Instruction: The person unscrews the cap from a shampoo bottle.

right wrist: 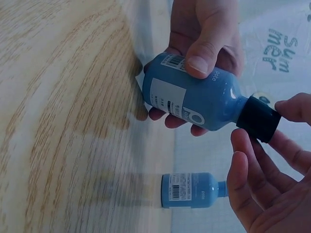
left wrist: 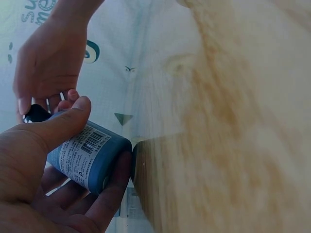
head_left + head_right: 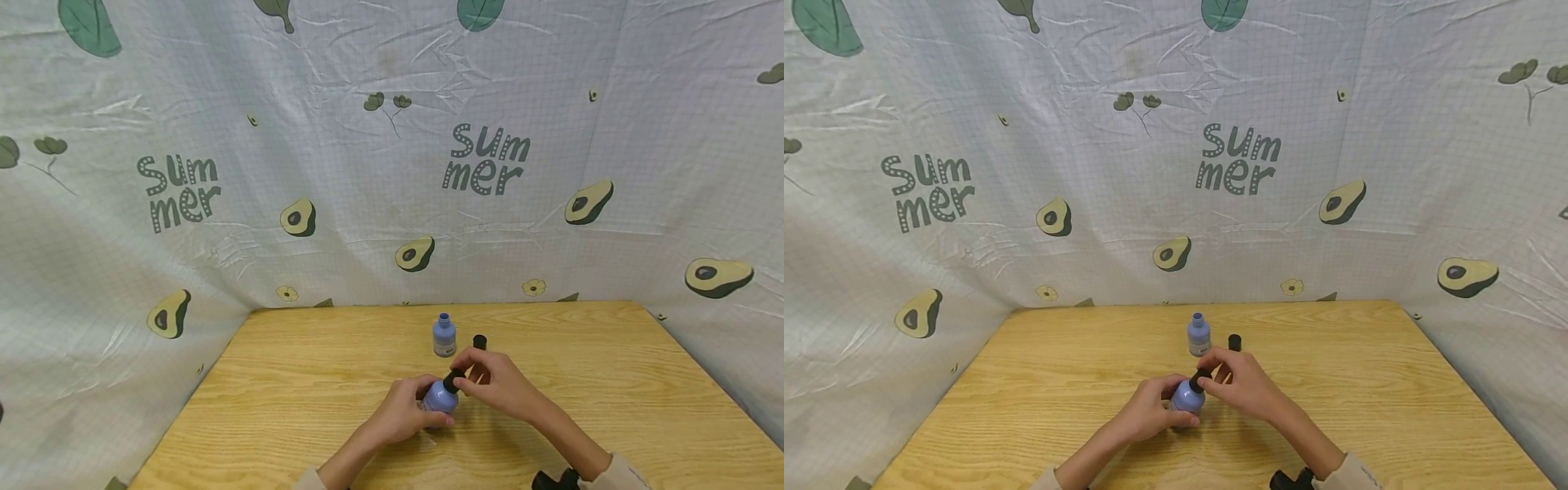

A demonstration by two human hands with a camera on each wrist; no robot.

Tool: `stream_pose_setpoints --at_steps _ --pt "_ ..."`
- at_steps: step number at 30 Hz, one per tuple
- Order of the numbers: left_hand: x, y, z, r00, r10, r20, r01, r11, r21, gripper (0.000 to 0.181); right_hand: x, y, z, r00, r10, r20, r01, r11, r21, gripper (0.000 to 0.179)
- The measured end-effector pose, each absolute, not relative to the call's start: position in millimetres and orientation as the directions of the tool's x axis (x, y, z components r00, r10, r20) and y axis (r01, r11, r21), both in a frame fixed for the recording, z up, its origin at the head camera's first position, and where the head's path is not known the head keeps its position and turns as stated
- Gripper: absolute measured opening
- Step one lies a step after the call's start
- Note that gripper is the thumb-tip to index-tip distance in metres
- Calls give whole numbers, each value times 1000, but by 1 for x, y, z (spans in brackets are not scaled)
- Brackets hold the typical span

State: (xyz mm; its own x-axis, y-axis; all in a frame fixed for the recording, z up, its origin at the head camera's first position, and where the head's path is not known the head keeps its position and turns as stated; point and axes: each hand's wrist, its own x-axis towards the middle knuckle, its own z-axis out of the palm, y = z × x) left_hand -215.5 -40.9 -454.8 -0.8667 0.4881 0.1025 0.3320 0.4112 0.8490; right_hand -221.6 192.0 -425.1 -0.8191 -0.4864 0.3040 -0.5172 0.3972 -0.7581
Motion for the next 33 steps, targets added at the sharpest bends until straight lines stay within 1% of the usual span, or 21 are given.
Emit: stream_pose_setpoints --at_steps 4,13,26,33 --pt "-215 -41 -454 -868 486 101 330 414 849 46 -222 191 -425 -817 -483 314 -527 405 -747 19" --pt "-217 -42 -454 -863 498 92 325 407 854 47 -222 191 -428 -837 -473 277 -483 397 -781 20" --pt "-217 -41 -453 -865 493 91 323 410 853 45 -223 192 -425 -816 -496 297 -514 388 -765 16" --pt "-217 -40 -453 -868 489 89 320 413 852 46 -224 193 -425 -838 -466 284 -490 414 -767 19"
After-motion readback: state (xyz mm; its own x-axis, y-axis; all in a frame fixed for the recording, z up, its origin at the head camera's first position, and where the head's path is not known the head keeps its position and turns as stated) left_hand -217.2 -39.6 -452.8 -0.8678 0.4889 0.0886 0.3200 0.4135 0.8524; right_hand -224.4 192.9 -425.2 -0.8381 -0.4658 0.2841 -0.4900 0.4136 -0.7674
